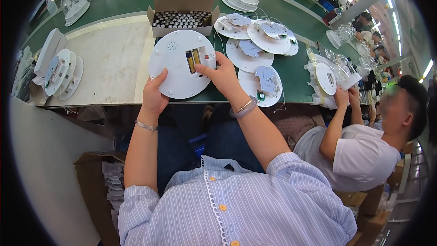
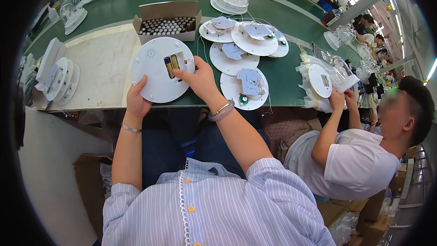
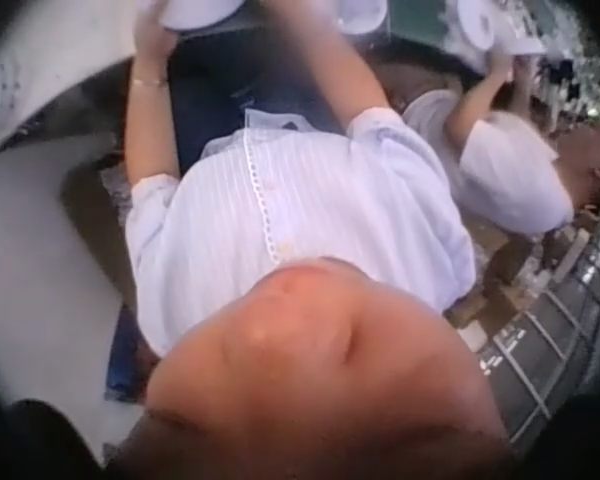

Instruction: Inserting batteries into the bases of LED decorative lights and organizing the assembled parts on an assembly line.

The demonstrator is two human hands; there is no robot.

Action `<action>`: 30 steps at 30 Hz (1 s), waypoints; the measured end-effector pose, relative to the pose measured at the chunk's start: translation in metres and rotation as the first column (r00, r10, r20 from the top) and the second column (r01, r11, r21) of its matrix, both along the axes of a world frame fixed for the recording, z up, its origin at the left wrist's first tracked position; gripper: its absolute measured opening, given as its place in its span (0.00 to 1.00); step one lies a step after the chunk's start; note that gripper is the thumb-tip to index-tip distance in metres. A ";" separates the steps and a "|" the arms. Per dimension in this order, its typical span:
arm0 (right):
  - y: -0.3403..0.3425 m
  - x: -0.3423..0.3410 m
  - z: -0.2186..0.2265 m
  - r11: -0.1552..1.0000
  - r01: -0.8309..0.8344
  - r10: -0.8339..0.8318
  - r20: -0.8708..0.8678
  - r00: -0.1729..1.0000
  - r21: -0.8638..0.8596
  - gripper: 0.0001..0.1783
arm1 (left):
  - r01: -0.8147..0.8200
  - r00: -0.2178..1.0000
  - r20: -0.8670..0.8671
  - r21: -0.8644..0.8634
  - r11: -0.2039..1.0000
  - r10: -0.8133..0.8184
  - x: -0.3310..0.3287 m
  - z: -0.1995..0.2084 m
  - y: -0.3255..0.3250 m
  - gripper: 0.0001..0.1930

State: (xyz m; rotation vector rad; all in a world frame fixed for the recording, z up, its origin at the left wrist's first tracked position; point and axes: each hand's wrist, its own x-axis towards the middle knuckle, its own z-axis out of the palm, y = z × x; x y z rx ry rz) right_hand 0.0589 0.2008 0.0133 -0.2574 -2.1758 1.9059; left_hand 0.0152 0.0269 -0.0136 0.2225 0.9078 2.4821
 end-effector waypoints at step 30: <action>0.034 0.012 0.008 0.476 -0.035 0.152 0.043 0.988 -0.879 0.16 | -0.043 0.996 0.073 -0.057 0.997 0.048 -0.001 0.002 0.003 0.20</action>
